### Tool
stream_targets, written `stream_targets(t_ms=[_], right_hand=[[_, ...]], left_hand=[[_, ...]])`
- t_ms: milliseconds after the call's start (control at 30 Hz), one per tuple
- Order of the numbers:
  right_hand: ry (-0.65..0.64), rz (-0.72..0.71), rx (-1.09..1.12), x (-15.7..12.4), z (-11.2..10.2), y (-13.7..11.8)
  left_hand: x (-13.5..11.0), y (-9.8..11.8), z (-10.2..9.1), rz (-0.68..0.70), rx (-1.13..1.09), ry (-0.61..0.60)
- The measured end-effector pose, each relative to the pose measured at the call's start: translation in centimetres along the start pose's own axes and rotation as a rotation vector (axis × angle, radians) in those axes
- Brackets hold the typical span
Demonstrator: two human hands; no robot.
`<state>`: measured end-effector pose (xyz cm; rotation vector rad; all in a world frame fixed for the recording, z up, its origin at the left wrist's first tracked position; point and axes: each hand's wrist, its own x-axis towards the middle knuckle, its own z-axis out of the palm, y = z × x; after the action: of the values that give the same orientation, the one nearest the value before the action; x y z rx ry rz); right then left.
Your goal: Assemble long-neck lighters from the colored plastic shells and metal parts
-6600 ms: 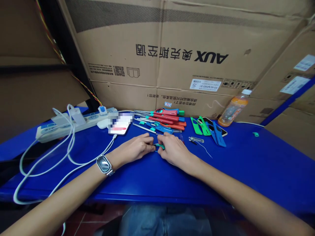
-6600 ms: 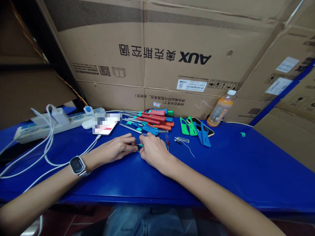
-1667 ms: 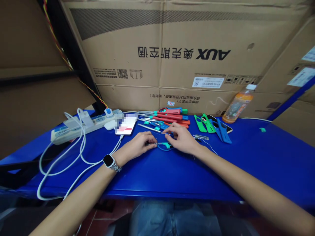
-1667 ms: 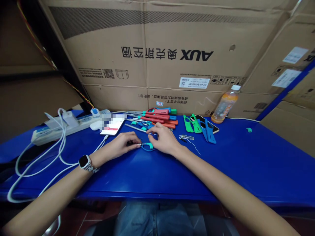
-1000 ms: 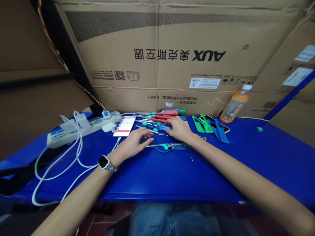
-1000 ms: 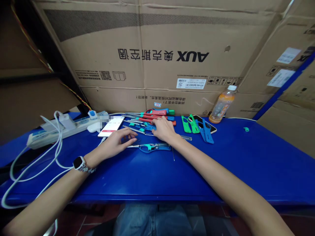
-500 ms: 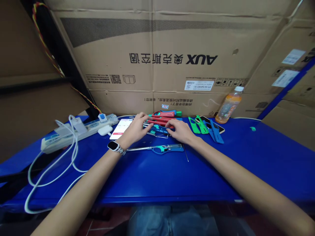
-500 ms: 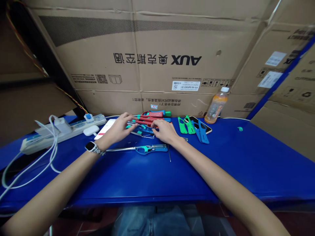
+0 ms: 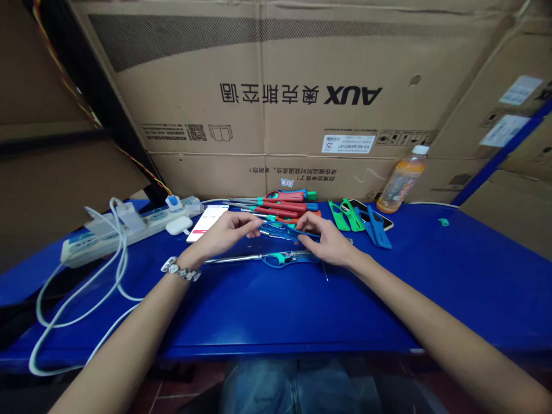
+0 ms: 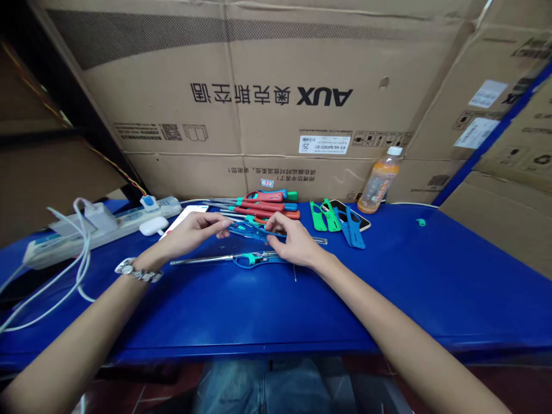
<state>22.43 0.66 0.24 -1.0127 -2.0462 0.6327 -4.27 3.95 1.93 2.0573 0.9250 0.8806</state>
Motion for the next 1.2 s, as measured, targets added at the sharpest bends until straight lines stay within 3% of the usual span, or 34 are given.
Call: stream_targets(t_ms=[167, 333, 467, 700, 1200], right_hand=[[-0.132, 0.058, 0.203, -0.2, -0.2, -0.2], [-0.166, 0.038, 0.045, -0.5, -0.4, -0.4], [-0.159, -0.105, -0.116, -0.6, -0.6, -0.7], [-0.219, -0.066, -0.111, -0.6, -0.8, -0.6], [-0.295, -0.125, -0.318, -0.5, -0.2, 0.4]], left_hand=[[-1.1, 0.3, -0.3, -0.118, -0.115, -0.062], [-1.7, 0.5, -0.3, -0.194, -0.129, -0.126], [-1.8, 0.5, -0.3, -0.121, 0.003, -0.141], [-2.0, 0.2, -0.4, 0.081, 0.252, -0.126], [-2.1, 0.0, 0.7, 0.034, 0.548, -0.274]])
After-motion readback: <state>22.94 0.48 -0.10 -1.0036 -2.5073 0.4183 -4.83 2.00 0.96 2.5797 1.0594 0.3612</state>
